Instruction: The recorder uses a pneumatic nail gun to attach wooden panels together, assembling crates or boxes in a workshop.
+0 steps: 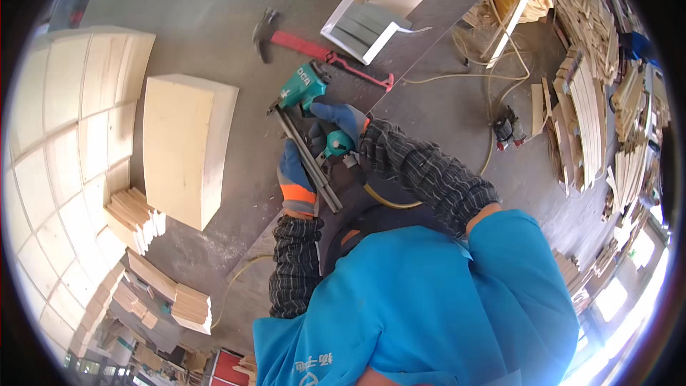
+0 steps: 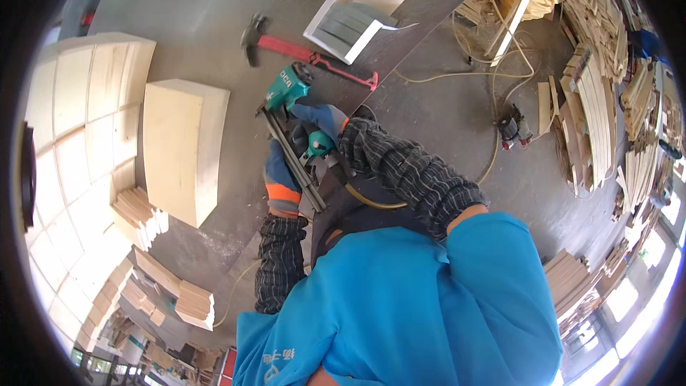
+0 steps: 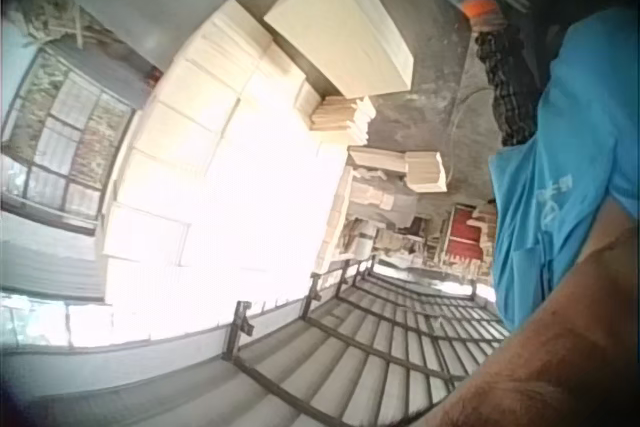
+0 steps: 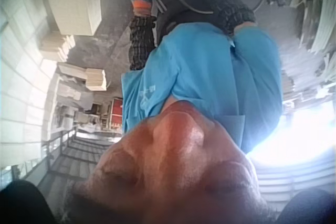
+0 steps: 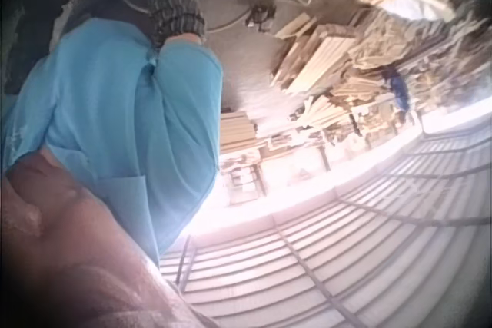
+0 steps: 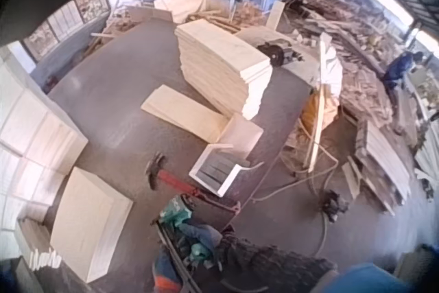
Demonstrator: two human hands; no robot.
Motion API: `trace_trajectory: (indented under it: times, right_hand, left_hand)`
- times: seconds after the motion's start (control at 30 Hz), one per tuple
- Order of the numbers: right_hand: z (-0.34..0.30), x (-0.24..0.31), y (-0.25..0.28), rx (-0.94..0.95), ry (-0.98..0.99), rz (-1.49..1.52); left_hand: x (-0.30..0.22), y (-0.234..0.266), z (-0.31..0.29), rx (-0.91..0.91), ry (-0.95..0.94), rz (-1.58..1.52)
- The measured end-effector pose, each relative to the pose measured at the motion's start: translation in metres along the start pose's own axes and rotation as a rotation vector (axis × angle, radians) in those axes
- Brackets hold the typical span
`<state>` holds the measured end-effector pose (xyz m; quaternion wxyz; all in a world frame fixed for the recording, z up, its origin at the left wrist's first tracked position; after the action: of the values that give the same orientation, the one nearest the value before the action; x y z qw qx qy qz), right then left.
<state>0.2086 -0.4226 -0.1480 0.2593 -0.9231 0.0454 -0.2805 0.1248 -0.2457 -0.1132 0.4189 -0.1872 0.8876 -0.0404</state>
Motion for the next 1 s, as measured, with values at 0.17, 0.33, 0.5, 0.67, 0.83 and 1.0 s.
trace_trajectory:
  times: [0.17,0.33,0.5,0.67,0.83,1.0]
  right_hand:
    - [-0.079,0.084,0.063,-0.428,0.467,-0.928]
    - [-0.084,0.202,0.165,-0.873,0.662,-1.15]
    - [-0.04,0.229,0.178,-0.821,0.387,-1.556]
    - [-0.023,0.23,0.172,-0.751,0.251,-1.702]
    - [-0.027,0.226,0.18,-0.692,0.274,-1.569]
    - [-0.026,0.222,0.185,-0.719,0.298,-1.506]
  left_hand:
    - [-0.023,-0.013,-0.008,0.032,0.091,-0.219]
    - [-0.018,-0.018,-0.009,0.107,0.138,-0.299]
    - [-0.019,-0.03,-0.01,0.228,0.154,-0.304]
    - [-0.019,-0.046,-0.007,0.168,0.231,-0.349]
    - [-0.031,-0.055,-0.006,-0.039,0.261,-0.254]
    - [-0.039,-0.059,-0.017,0.07,0.201,-0.339]
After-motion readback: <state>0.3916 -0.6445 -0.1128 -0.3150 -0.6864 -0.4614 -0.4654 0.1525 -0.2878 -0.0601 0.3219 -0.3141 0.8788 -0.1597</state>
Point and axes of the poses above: each hand's wrist, its own z-axis towards the middle knuckle, its own y-axis out of the back of the hand, x = y × z, the point moved 4 cm from there along z, towards the middle knuckle, and after that the axes turned 5 degrees about x, right-handed, at the moved point
